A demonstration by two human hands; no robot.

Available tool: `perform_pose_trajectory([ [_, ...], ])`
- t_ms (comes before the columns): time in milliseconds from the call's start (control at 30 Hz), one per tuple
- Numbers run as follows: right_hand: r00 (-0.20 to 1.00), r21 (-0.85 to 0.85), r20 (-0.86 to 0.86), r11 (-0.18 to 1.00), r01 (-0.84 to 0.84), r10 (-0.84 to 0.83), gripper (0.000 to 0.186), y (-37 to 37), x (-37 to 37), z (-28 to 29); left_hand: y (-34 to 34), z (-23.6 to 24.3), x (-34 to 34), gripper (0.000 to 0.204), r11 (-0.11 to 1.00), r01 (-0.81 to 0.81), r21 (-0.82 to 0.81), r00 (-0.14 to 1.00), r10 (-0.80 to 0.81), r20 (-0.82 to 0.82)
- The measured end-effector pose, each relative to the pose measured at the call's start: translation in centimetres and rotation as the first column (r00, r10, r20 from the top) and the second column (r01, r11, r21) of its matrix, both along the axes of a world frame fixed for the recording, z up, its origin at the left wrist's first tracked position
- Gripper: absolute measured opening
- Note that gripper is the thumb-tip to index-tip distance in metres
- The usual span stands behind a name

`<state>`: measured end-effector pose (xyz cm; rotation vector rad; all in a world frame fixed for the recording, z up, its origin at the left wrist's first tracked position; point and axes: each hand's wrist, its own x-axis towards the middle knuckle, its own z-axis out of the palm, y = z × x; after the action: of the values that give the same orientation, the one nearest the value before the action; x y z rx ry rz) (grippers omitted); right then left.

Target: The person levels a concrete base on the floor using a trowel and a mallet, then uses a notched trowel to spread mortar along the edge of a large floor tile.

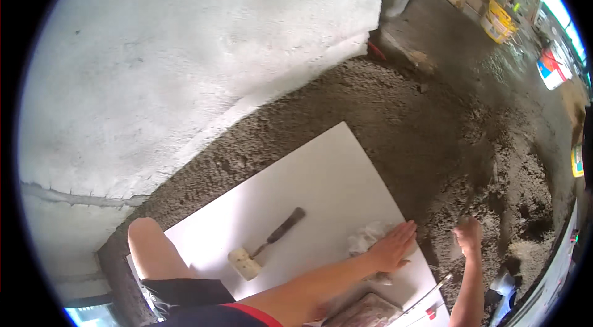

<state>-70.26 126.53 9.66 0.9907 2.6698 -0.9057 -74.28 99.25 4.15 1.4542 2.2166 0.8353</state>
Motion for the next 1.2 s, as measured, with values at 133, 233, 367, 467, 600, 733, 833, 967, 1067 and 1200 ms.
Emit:
perform_pose_trajectory([
  [133, 0.961, -0.269, -0.091, 0.936, 0.228, -0.261, 0.005, -2.6, 0.1, 2.4, -3.9, 0.0, 0.4, 0.073, 0.979, -0.119, 0.169, 0.904, 0.036, 0.426],
  [233, 0.957, -0.299, 0.037, 0.911, 0.284, -0.287, 0.004, -5.6, -1.8, 5.8, -12.7, 1.3, -1.1, 0.067, 0.947, -0.312, 0.074, 0.935, 0.293, 0.199],
  [367, 0.947, -0.409, 0.004, 0.864, 0.294, -0.321, 0.009, -11.9, -6.9, 8.9, -28.0, 3.5, -4.0, 0.064, 0.768, -0.638, 0.064, 0.756, 0.639, -0.143],
  [467, 0.976, -0.413, -0.165, 0.909, 0.061, -0.141, 0.012, -17.6, -12.8, 10.6, -33.9, 3.9, -3.5, 0.063, 0.782, -0.61, -0.127, 0.788, 0.583, -0.198],
  [600, 0.918, -0.082, -0.352, 0.971, -0.226, 0.184, 0.018, -27.1, -21.3, 10.7, -35.2, 3.2, -0.3, 0.056, 0.898, -0.398, -0.187, 0.913, 0.369, -0.174],
  [733, 0.905, 0.453, -0.099, 0.828, -0.33, 0.415, 0.025, -31.9, -25.6, 8.2, -35.5, 2.9, 1.3, 0.045, 0.979, -0.171, -0.11, 0.981, 0.18, 0.074],
  [833, 0.945, 0.458, -0.251, 0.886, -0.076, 0.211, 0.032, -30.4, -23.2, 7.1, -37.7, 3.2, 1.7, 0.035, 0.952, -0.307, 0.008, 0.949, 0.306, 0.076],
  [967, 0.995, 0.193, -0.091, 0.98, 0.046, -0.029, 0.036, -25.8, -17.1, 7.5, -42.2, 2.8, -1.4, 0.037, 0.865, -0.502, -0.019, 0.865, 0.501, -0.038],
  [1067, 0.948, -0.247, -0.025, 0.921, 0.303, -0.318, 0.026, -22.7, -12.4, 7.3, -46.6, 2.6, -3.2, 0.042, 0.742, -0.67, -0.007, 0.738, 0.666, -0.11],
  [1200, 0.902, -0.432, -0.162, 0.851, 0.3, -0.4, 0.023, -20.0, -10.5, 7.2, -50.5, 1.7, -5.0, 0.056, 0.644, -0.746, -0.172, 0.666, 0.712, -0.221],
])
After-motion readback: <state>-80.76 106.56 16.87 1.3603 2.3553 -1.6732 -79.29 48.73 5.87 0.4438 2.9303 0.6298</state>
